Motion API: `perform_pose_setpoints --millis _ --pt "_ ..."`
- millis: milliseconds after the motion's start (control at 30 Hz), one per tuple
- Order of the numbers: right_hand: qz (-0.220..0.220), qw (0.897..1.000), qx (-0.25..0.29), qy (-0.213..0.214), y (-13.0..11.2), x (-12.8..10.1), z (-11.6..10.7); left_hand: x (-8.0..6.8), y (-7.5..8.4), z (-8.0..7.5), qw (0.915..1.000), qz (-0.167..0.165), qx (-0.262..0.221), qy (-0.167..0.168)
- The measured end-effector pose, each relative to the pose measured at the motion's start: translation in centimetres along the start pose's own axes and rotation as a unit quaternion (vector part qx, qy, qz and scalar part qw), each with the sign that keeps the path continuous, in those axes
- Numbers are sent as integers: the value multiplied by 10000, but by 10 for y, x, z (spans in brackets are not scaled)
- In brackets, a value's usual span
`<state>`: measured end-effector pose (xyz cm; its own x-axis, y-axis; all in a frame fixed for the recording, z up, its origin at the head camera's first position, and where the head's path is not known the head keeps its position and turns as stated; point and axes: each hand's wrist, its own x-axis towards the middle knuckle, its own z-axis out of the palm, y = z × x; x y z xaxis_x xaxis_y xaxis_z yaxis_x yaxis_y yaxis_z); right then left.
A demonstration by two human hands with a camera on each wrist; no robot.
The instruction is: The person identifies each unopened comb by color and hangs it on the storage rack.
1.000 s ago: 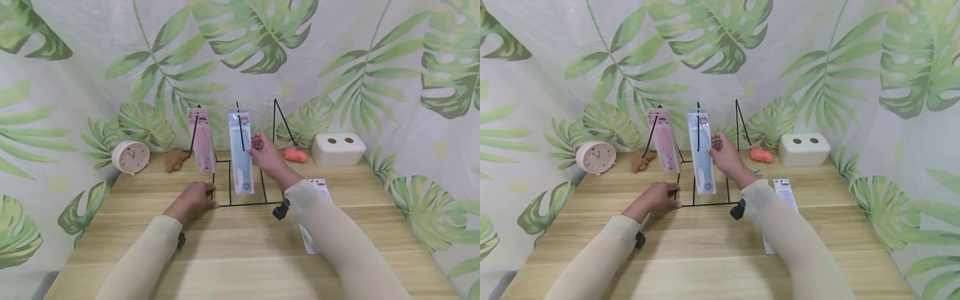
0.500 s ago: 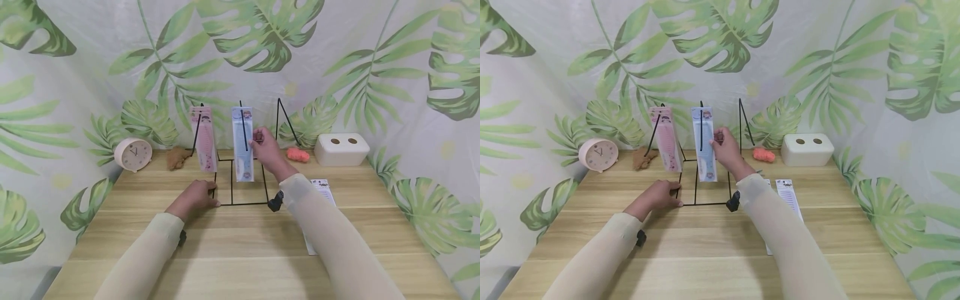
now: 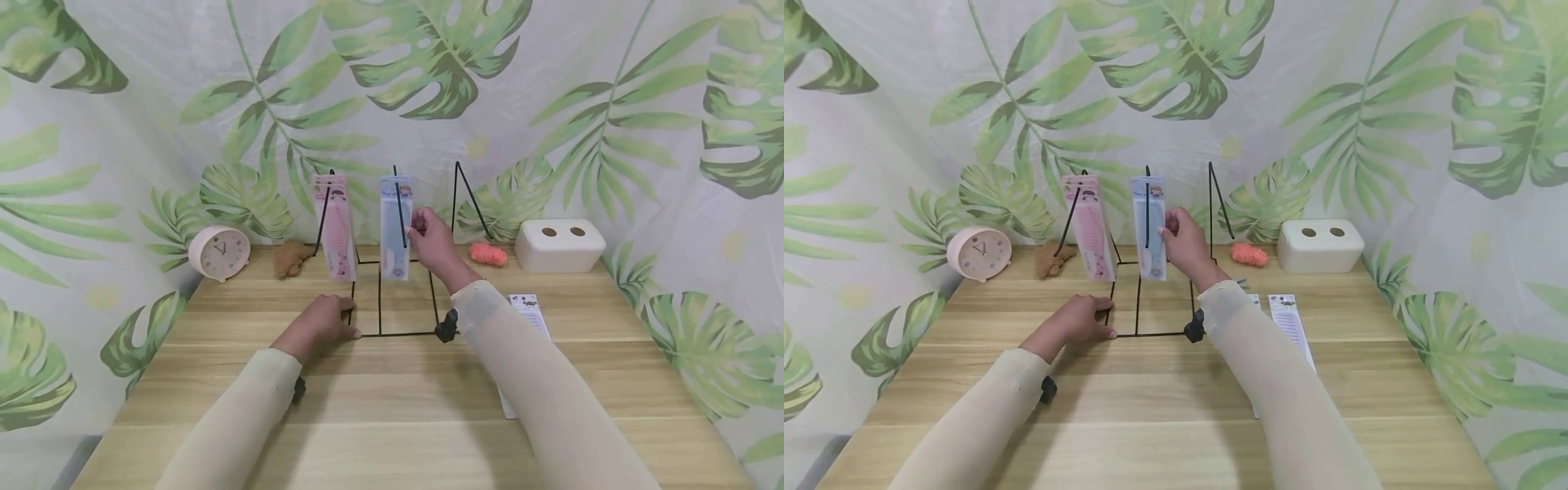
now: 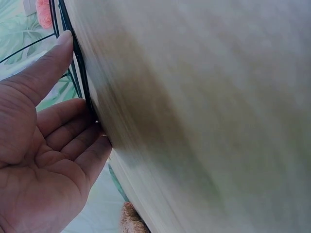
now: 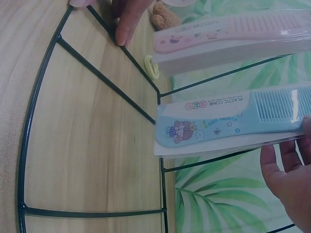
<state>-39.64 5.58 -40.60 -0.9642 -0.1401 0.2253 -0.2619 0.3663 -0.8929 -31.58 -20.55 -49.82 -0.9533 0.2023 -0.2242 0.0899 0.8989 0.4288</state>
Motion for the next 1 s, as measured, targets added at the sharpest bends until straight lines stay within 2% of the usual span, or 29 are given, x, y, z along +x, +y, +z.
perform_pose_setpoints --millis 200,600,733,867,1000 --pt "-52 10000 -43 15 0 -1 -1 1 1 0 10000 -11 5 -2" --pt "256 9993 -121 -235 4 -11 -4 0 1 0 10000 24 5 19" --pt "313 9983 -311 -368 14 -26 -16 1 0 2 10000 5 -4 -5" --pt "314 9958 -530 -681 27 -45 -36 0 1 1 10000 29 27 12" --pt "219 9897 -1111 -881 41 -66 -59 -1 0 0 10000 67 57 34"
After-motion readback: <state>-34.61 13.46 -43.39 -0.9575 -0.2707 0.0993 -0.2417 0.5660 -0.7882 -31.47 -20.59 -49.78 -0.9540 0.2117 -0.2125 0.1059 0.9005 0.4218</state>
